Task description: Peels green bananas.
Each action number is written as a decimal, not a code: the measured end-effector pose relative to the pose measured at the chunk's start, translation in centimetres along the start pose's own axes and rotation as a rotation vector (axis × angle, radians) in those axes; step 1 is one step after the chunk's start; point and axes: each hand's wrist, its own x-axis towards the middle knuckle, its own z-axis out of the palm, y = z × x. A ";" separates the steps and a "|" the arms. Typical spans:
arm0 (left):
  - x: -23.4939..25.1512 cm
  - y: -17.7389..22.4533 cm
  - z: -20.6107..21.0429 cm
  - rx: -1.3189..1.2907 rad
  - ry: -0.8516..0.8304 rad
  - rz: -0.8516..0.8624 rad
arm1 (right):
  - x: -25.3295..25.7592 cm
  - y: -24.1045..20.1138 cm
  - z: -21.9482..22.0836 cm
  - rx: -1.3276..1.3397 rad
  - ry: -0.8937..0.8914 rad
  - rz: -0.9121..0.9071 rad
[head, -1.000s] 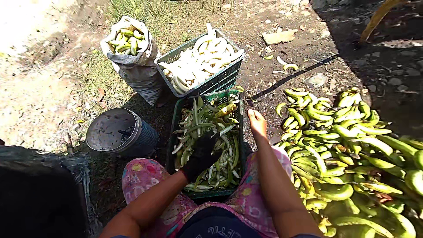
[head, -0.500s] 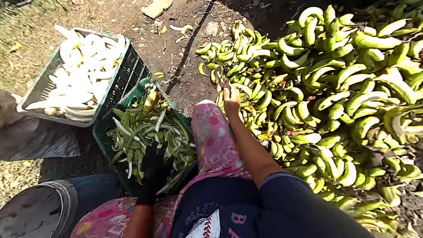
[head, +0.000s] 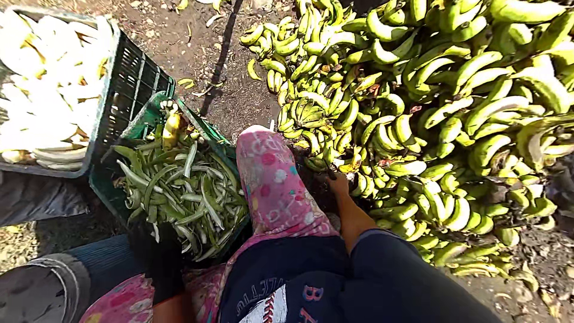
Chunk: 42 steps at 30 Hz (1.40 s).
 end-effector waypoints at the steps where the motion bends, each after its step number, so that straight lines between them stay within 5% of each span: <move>1: 0.2 0.0 0.0 0.001 0.008 0.041 | 1.0 -1.4 -0.5 0.035 -0.009 -0.015; 7: 0.0 -0.2 -0.3 0.025 -0.006 0.051 | 5.0 -6.4 -1.4 0.270 -0.112 0.094; 12: -0.5 -1.1 -1.7 -0.136 0.096 -0.013 | 1.7 -9.6 -4.4 0.225 0.089 -0.058; 17: 0.4 0.1 -2.5 -0.482 0.152 -0.026 | -1.3 -15.0 -10.1 0.468 0.373 -0.126; 22: 0.6 3.4 -2.3 -0.400 0.036 0.003 | -5.7 -23.5 -14.9 0.706 0.476 -0.283; 28: 2.4 8.7 -1.7 -0.829 -0.311 -0.120 | -15.6 -33.7 -14.0 1.037 0.246 -0.802; 33: 5.2 9.6 -0.6 -1.607 -0.485 -0.340 | -25.2 -37.2 -8.2 1.032 -0.187 -0.911; 36: 5.3 8.2 -3.0 -1.668 -0.326 -0.363 | -29.2 -36.0 -3.8 0.864 -0.453 -0.997; 39: 3.1 4.4 -3.3 -1.256 -0.051 -0.397 | -29.4 -33.0 0.7 0.596 -0.653 -0.959; 42: 4.0 1.2 -0.8 -1.449 0.099 -0.409 | -29.0 -31.0 2.9 0.597 -0.739 -0.880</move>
